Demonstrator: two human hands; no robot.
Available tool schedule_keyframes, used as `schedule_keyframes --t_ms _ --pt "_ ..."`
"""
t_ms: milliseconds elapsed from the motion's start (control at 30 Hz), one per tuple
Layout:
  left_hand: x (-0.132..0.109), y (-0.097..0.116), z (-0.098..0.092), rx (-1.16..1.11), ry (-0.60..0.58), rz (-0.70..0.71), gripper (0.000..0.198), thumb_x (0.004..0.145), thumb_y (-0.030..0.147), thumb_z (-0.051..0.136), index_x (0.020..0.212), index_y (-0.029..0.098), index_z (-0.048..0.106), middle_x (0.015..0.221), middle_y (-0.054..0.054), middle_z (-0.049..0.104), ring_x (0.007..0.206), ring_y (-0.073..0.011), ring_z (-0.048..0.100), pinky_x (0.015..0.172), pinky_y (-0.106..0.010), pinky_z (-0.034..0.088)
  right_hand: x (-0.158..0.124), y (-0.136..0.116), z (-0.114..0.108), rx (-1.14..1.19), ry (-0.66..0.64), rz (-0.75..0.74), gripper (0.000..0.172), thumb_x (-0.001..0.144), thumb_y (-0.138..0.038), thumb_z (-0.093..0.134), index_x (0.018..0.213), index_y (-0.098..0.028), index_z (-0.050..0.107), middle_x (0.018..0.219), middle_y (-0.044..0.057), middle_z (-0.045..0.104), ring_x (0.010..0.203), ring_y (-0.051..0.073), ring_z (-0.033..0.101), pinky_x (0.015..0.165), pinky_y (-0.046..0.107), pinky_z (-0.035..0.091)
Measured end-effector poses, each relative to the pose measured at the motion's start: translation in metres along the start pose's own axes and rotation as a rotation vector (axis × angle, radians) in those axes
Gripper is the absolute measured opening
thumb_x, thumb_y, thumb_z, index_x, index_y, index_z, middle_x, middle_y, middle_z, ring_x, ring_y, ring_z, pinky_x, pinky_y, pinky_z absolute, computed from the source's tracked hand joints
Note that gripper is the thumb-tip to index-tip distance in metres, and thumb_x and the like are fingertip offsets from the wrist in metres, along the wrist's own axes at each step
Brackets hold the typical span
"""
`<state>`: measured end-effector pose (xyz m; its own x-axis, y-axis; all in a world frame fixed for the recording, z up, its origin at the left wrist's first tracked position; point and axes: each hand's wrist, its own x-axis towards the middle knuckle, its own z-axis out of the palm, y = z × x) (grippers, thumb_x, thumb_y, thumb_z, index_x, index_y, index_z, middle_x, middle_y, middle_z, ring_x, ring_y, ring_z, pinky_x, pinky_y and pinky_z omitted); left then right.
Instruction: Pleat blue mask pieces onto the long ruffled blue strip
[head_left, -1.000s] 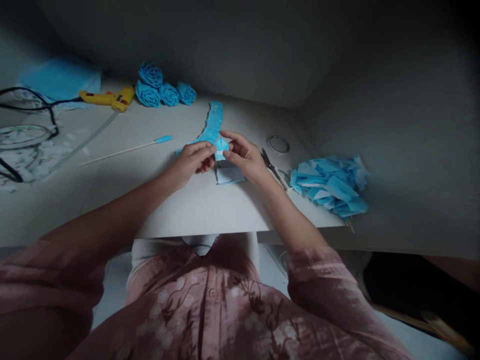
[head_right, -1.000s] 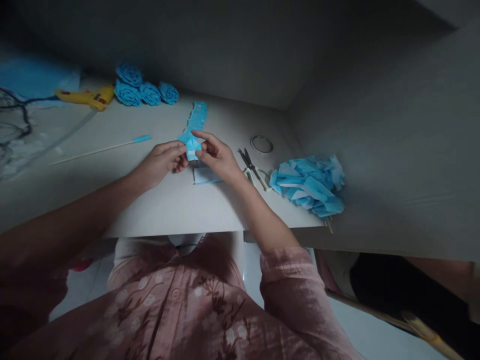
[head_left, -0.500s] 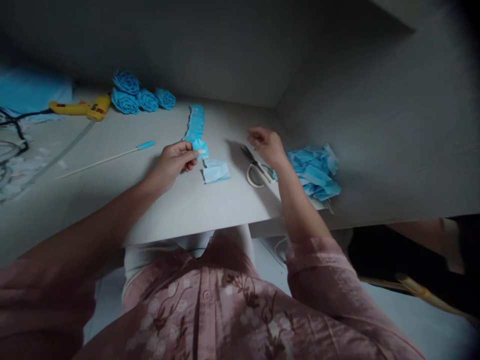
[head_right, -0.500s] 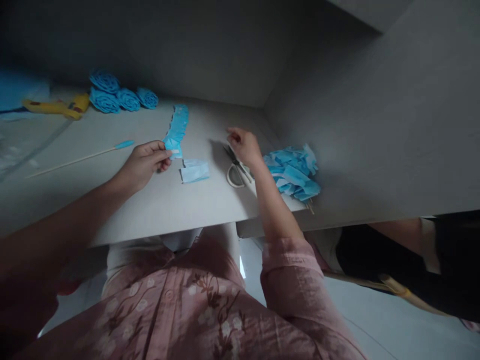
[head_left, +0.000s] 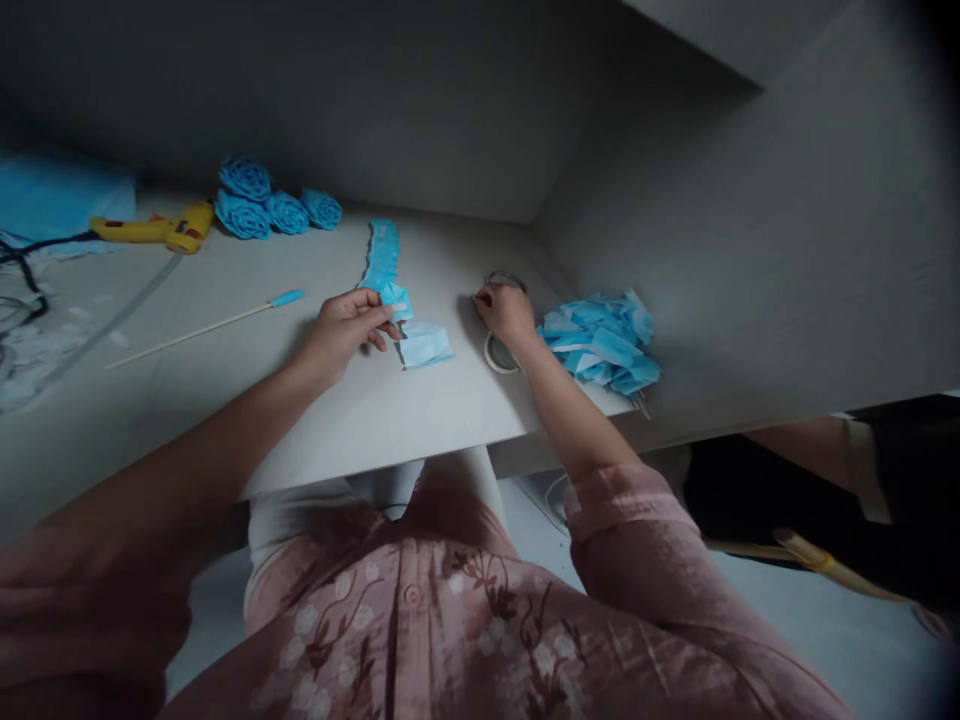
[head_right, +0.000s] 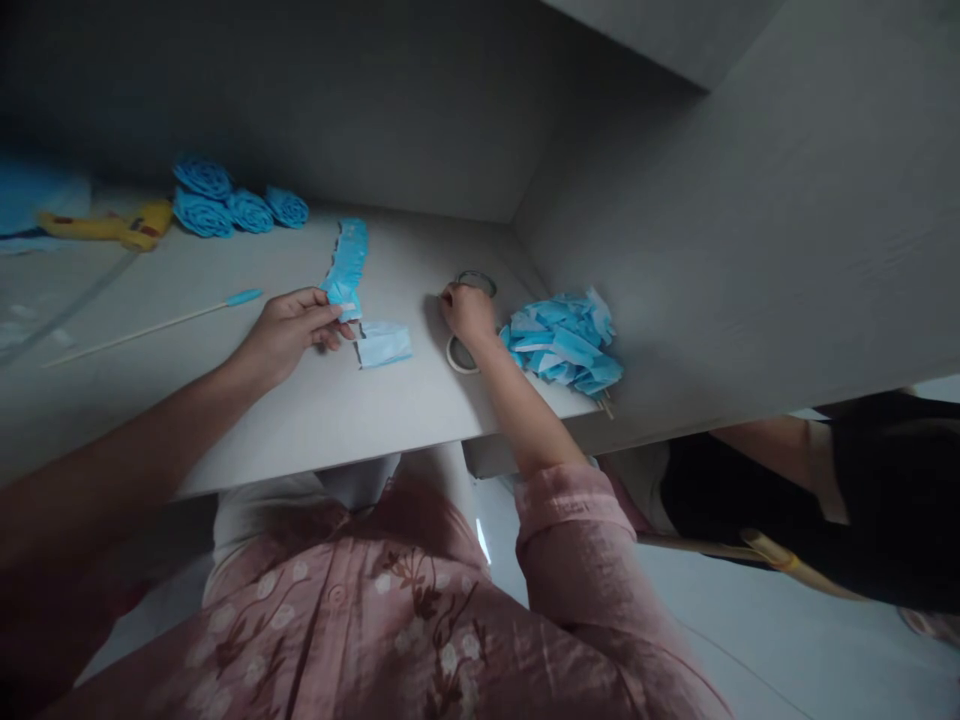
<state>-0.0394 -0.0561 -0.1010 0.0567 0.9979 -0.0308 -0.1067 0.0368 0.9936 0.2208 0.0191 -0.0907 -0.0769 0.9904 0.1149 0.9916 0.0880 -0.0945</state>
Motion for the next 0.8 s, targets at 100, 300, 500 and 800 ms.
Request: schedule_keyframes --t_ms 100,300,500,800 --pt "0.0 0.001 0.002 -0.024 0.003 0.016 0.016 0.087 0.02 0.078 0.082 0.015 0.064 0.078 -0.007 0.077 0.061 -0.0111 0.069 0.053 -0.021 0.046 -0.001 0.0 0.002 -0.002 0.01 0.016 0.04 0.104 -0.021 0.05 0.128 -0.015 0.082 0.126 0.019 0.083 0.116 0.034 0.078 0.088 0.036 0.053" --pt "0.001 -0.001 0.003 -0.032 0.013 0.015 0.016 0.086 0.02 0.08 0.083 0.015 0.066 0.08 -0.007 0.077 0.061 -0.0115 0.069 0.051 -0.021 0.045 0.004 0.009 0.014 0.097 0.057 0.024 0.037 0.104 -0.021 0.052 0.124 -0.014 0.083 0.121 0.018 0.084 0.109 0.031 0.078 0.087 0.035 0.052" --pt "0.0 -0.001 0.003 -0.019 0.029 0.021 0.01 0.089 0.018 0.076 0.085 0.015 0.067 0.08 -0.006 0.077 0.059 -0.0106 0.067 0.052 -0.02 0.044 0.013 0.022 0.034 0.33 0.131 0.021 0.028 0.098 -0.015 0.058 0.111 -0.012 0.082 0.107 0.015 0.084 0.095 0.025 0.074 0.084 0.032 0.051" --pt "-0.003 0.005 0.003 -0.049 0.025 0.013 0.013 0.091 0.02 0.072 0.081 0.016 0.064 0.08 -0.005 0.076 0.06 -0.0111 0.066 0.056 -0.021 0.047 0.025 0.035 0.048 0.621 0.158 0.032 0.013 0.089 -0.022 0.062 0.087 -0.018 0.074 0.086 0.006 0.077 0.082 0.022 0.068 0.082 0.034 0.052"
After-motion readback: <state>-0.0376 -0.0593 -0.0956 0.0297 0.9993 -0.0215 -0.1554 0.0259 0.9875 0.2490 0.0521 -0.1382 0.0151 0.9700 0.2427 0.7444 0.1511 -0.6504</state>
